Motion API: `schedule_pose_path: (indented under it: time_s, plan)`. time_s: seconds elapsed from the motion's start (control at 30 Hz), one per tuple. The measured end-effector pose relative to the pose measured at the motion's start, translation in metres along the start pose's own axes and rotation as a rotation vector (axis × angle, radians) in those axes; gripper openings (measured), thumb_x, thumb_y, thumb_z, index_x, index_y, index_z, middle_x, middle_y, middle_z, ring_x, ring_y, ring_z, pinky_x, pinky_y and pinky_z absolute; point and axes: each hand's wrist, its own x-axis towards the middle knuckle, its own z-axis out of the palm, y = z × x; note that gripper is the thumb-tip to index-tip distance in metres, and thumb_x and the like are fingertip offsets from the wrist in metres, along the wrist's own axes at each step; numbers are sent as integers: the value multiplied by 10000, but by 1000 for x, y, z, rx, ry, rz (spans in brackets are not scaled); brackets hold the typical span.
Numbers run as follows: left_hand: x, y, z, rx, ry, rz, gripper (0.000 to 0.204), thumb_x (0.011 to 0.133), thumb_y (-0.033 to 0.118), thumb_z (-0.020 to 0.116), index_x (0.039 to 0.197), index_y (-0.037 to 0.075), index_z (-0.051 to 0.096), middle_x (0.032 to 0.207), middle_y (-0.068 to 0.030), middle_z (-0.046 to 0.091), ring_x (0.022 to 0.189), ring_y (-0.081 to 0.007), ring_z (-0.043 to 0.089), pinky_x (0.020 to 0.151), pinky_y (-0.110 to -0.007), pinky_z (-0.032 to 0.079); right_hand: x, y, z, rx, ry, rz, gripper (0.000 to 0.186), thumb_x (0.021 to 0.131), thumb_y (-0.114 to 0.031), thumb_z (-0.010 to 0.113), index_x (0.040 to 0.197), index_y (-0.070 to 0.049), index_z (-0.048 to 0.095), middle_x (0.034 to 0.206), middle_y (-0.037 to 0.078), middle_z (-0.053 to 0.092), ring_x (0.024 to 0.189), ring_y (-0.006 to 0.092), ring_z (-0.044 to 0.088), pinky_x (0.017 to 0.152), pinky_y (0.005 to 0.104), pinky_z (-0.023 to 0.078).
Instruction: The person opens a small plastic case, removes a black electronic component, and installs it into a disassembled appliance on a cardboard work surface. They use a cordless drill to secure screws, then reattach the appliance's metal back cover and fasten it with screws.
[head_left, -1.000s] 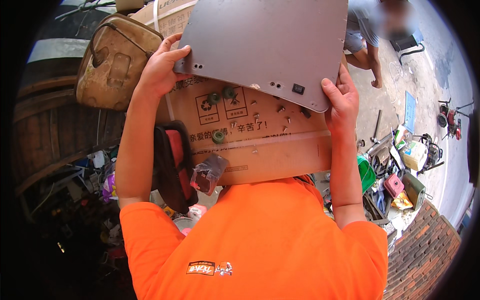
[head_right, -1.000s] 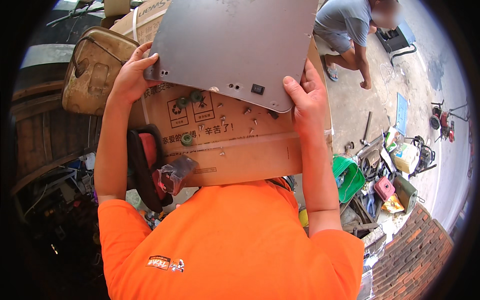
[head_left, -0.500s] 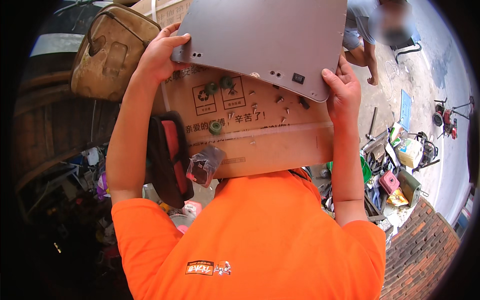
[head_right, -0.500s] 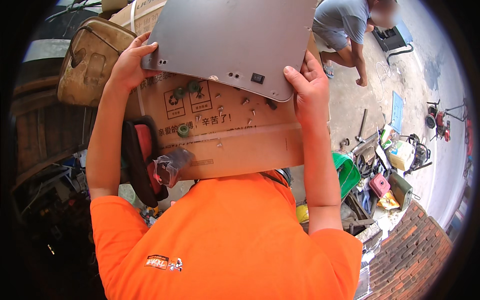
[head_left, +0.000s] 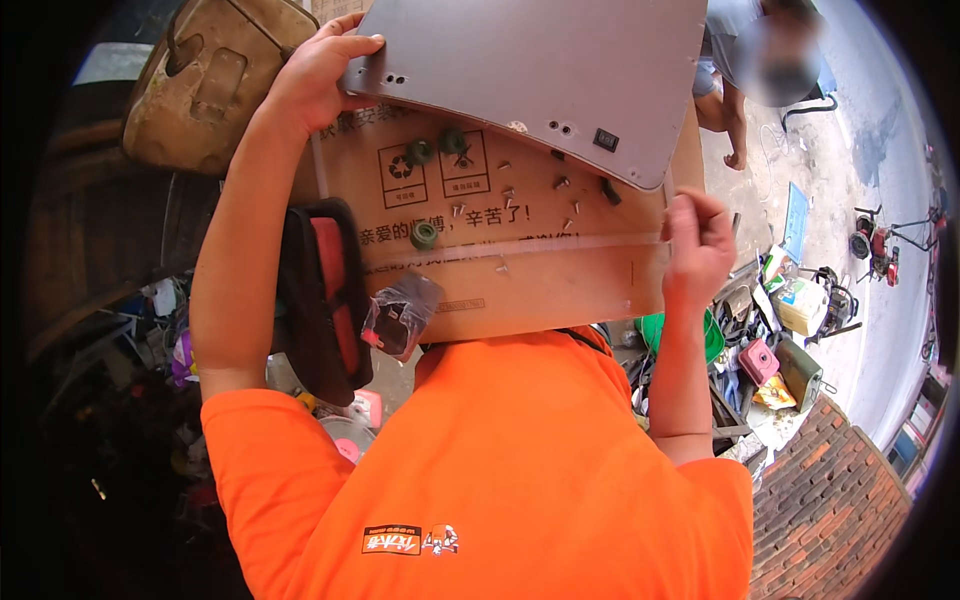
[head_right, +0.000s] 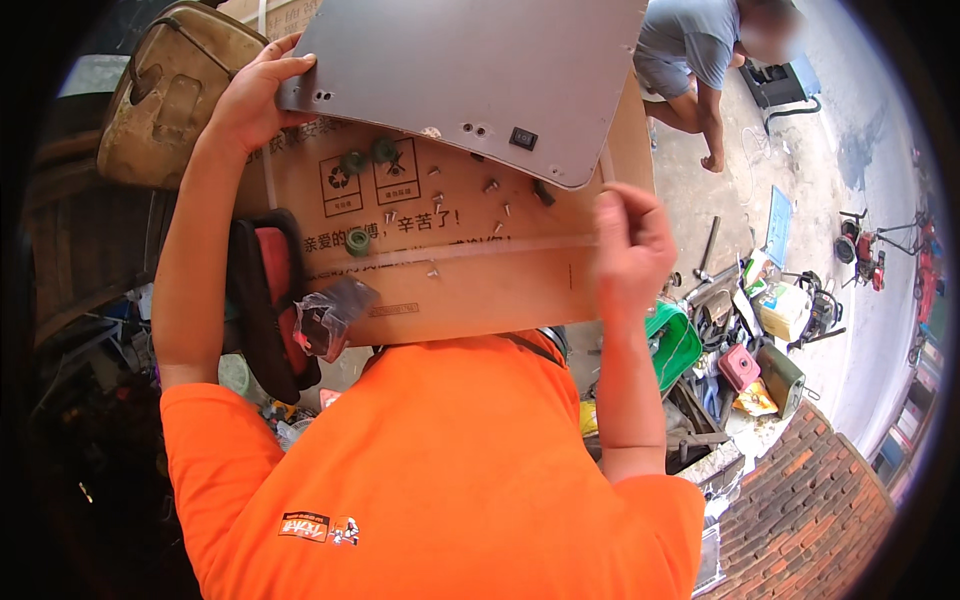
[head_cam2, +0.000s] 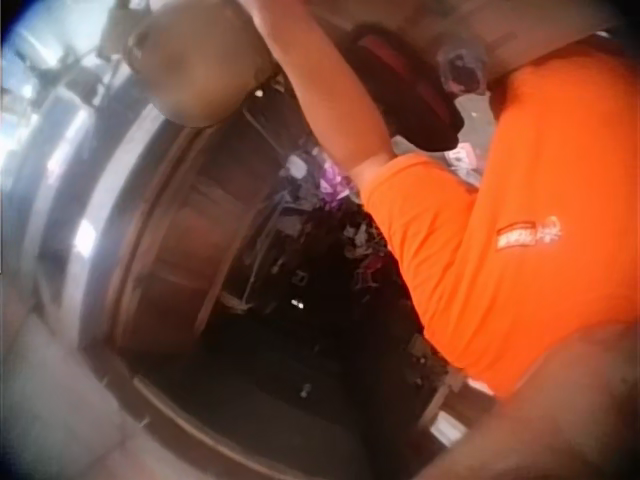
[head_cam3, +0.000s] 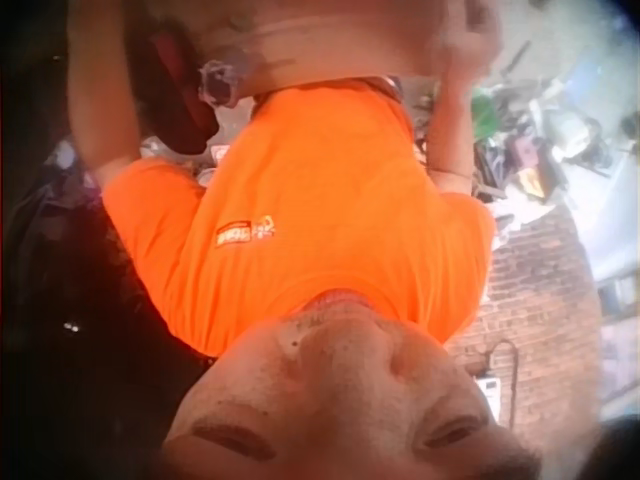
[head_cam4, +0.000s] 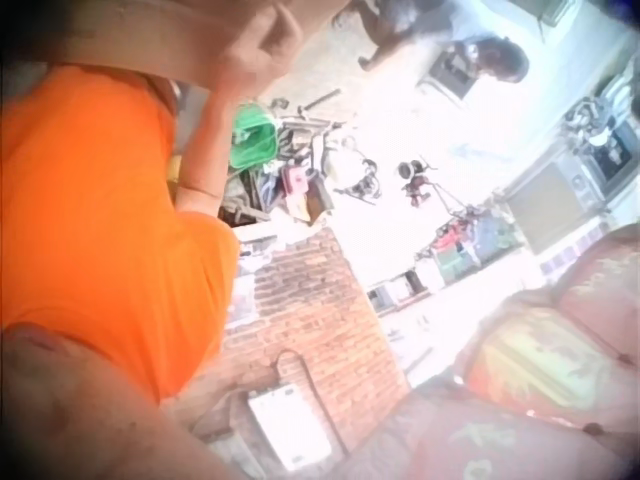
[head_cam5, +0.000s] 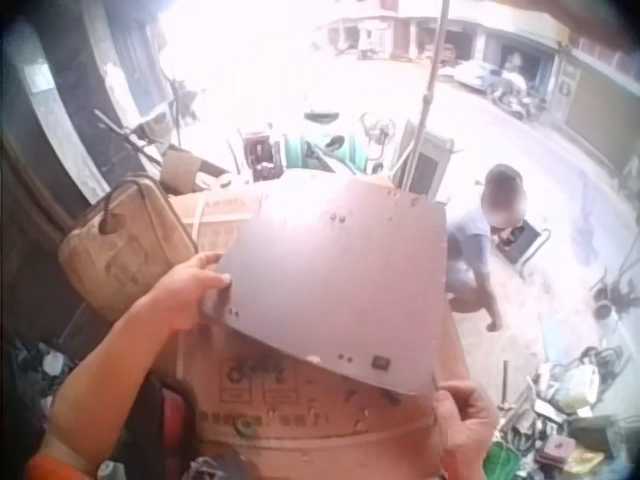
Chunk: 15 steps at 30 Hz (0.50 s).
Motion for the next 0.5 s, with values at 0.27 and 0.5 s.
schedule_pose_path:
  time_s: [0.27, 0.5]
  plan:
    - [1, 0, 4, 13, 10, 4, 539, 952, 198, 615, 1452, 182, 414, 1226, -13, 596, 1031, -161, 598, 831, -492, 498, -26, -5, 37, -578, -348, -462, 118, 802, -72, 760, 914, -82, 725, 830, 91, 656, 672, 254, 647, 583, 336, 518]
    - [-1, 1, 4, 14, 35, -8, 527, 961, 215, 613, 1450, 198, 416, 1191, 7, 613, 1008, -144, 608, 821, -481, 497, -26, 1, 45, -722, -366, -527, 89, 809, -104, 738, 885, -91, 693, 809, 74, 636, 684, 272, 647, 579, 367, 522]
